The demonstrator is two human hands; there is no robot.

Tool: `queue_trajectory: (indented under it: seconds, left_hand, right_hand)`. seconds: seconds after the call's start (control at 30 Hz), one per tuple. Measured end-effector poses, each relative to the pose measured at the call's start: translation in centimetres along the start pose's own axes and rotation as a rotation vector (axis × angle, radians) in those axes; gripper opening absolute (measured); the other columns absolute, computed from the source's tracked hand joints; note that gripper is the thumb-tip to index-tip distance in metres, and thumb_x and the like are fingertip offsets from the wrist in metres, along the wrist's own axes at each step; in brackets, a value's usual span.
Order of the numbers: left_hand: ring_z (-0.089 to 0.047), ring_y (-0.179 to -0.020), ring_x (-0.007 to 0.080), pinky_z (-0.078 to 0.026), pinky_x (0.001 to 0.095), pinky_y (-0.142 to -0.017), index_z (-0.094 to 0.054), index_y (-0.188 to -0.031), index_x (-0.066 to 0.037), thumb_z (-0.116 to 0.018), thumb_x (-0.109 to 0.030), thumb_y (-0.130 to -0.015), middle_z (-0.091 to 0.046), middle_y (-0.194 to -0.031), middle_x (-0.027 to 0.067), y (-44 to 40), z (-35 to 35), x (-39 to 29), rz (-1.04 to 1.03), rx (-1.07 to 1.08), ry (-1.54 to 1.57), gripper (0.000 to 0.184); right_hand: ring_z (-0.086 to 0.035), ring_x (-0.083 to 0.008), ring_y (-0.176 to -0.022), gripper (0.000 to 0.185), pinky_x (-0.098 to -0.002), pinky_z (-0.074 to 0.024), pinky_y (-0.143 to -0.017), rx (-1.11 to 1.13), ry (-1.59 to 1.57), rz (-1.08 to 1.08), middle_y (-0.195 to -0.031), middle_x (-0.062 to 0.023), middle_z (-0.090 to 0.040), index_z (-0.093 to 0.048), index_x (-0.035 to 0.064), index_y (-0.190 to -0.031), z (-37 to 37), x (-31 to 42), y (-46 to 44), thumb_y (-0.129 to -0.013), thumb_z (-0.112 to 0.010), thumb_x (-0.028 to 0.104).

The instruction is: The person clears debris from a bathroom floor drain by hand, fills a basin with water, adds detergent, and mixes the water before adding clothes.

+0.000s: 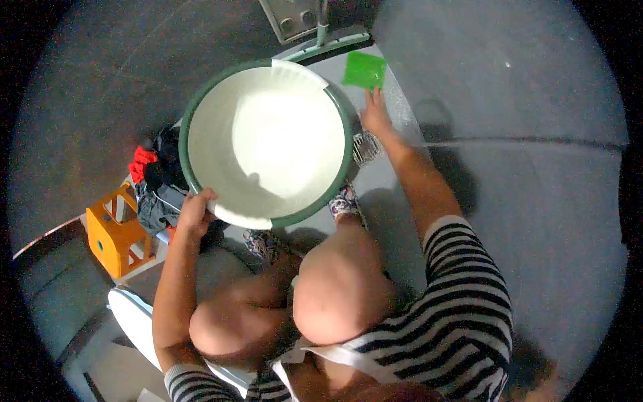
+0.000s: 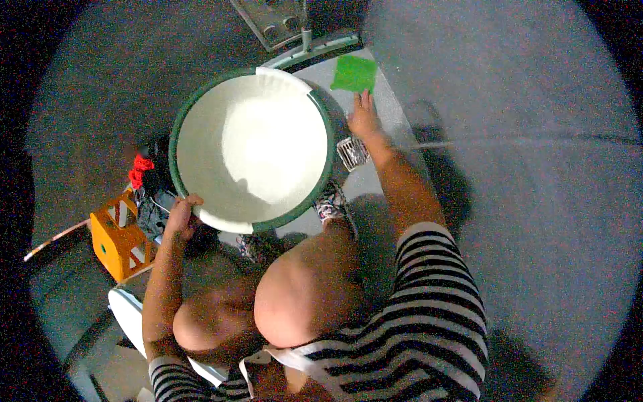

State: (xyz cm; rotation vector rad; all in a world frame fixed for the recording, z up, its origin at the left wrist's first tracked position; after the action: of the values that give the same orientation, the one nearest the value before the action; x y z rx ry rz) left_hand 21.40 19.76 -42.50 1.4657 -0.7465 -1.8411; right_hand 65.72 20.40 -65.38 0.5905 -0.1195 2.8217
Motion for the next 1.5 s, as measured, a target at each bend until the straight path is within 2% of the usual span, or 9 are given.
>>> queue_trajectory:
  seconds: [0.23, 0.53, 0.6, 0.8, 1.07, 1.23, 1.3, 1.4, 1.5]
  left_hand:
    - [-0.057, -0.061, 0.0225, -0.050, 0.0312, -0.056, -0.052, -0.088, -0.002, -0.059, -0.010, -0.067, -0.057, -0.077, 0.0091, -2.9, 2.9, 2.9, 0.054, -0.033, -0.054, 0.023]
    - [-0.058, -0.063, 0.0174, -0.051, 0.0278, -0.049, -0.047, -0.096, -0.001, -0.056, -0.010, -0.072, -0.055, -0.080, 0.0079, -2.6, 1.7, 1.8, -0.012, 0.130, -0.053, 0.028]
    - [-0.058, -0.063, 0.0176, -0.051, 0.0280, -0.049, -0.046, -0.097, -0.001, -0.055, -0.010, -0.072, -0.055, -0.081, 0.0081, -3.1, 1.8, 2.3, 0.015, 0.116, -0.042, 0.028]
    - [-0.058, -0.061, 0.0188, -0.051, 0.0288, -0.050, -0.046, -0.099, 0.000, -0.054, -0.008, -0.072, -0.056, -0.078, 0.0081, -3.2, 1.7, 2.4, 0.053, 0.023, -0.019, 0.029]
    - [-0.059, -0.061, 0.0185, -0.051, 0.0286, -0.050, -0.048, -0.097, 0.002, -0.054, -0.008, -0.072, -0.058, -0.077, 0.0083, -5.4, 2.9, 5.1, 0.048, 0.090, 0.017, 0.027]
    - [-0.055, -0.056, 0.0176, -0.046, 0.0286, -0.047, -0.056, -0.079, -0.004, -0.055, -0.012, -0.072, -0.056, -0.068, 0.0058, -5.0, 2.9, 5.7, 0.024, 0.006, 0.115, 0.011]
    - [-0.060, -0.067, 0.0207, -0.051, 0.0300, -0.055, -0.046, -0.104, 0.001, -0.055, -0.011, -0.072, -0.058, -0.082, 0.0102, -5.5, 3.6, 6.2, 0.070, 0.117, -0.002, 0.035]
    - [-0.060, -0.070, 0.0223, -0.052, 0.0327, -0.059, -0.044, -0.108, 0.001, -0.054, -0.010, -0.072, -0.057, -0.084, 0.0111, -5.5, 3.7, 6.5, 0.078, 0.079, 0.007, 0.039]
    - [-0.060, -0.071, 0.0229, -0.053, 0.0338, -0.059, -0.045, -0.106, 0.002, -0.054, -0.009, -0.071, -0.057, -0.086, 0.0118, -4.6, 2.6, 5.4, 0.040, 0.087, 0.011, 0.037]
  right_hand:
    - [-0.029, -0.0408, -0.124, 0.060, -0.0459, -0.0300, -0.099, -0.082, 0.177, -0.063, -0.133, -0.0255, -0.031, -0.033, 0.0027, -0.131, -1.1, -1.1, -1.8, -0.081, -0.054, 0.028]
    - [-0.057, -0.0295, -0.081, 0.046, -0.0411, -0.0468, -0.071, 0.302, 0.428, 0.105, -0.098, -0.0135, -0.055, -0.045, 0.0081, -0.123, 2.1, -3.8, 7.2, -0.081, -0.054, 0.024]
    - [-0.045, -0.0361, -0.111, 0.046, -0.0443, -0.0384, -0.092, 0.214, 0.139, 0.104, -0.120, -0.0211, -0.045, -0.041, 0.0046, -0.125, 3.8, -0.9, 5.4, -0.082, -0.052, 0.017]
    - [-0.026, -0.0382, -0.127, 0.067, -0.0448, -0.0220, -0.104, -0.024, 0.177, 0.186, -0.136, -0.0247, -0.027, -0.035, 0.0002, -0.129, -0.9, 0.6, 3.3, -0.076, -0.063, 0.027]
    - [-0.027, -0.0396, -0.125, 0.059, -0.0455, -0.0247, -0.102, 0.230, 0.267, 0.138, -0.135, -0.0255, -0.029, -0.035, -0.0013, -0.128, 1.0, -3.4, 13.9, -0.080, -0.059, 0.024]
    - [-0.016, -0.0365, -0.131, 0.065, -0.0481, -0.0135, -0.106, -0.133, -0.001, -0.048, -0.141, -0.0238, -0.016, -0.024, 0.0011, -0.135, -0.5, 1.1, 5.0, -0.083, -0.053, 0.026]
    - [-0.018, -0.0376, -0.130, 0.068, -0.0532, -0.0146, -0.104, -0.205, 0.157, -0.144, -0.142, -0.0205, -0.017, -0.025, 0.0017, -0.135, -2.3, 2.7, 2.2, -0.081, -0.056, 0.030]
    - [-0.018, -0.0386, -0.130, 0.069, -0.0532, -0.0130, -0.104, -0.013, 0.664, 0.270, -0.141, -0.0221, -0.017, -0.026, 0.0029, -0.135, -3.6, 5.4, 2.3, -0.080, -0.057, 0.029]
    - [-0.018, -0.0383, -0.130, 0.069, -0.0531, -0.0130, -0.104, 0.159, 0.243, 0.270, -0.140, -0.0241, -0.019, -0.027, 0.0056, -0.135, -1.0, 4.2, 7.6, -0.078, -0.059, 0.029]
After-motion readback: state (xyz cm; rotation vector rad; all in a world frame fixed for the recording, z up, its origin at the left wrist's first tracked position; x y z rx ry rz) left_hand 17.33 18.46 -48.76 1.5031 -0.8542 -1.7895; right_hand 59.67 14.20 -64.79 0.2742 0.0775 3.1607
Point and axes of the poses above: each hand's wrist, its own y-axis away from the middle knuckle, its own z-axis out of the back of the hand, x = y × z, the point moved 4 cm from there along -y, towards the middle knuckle
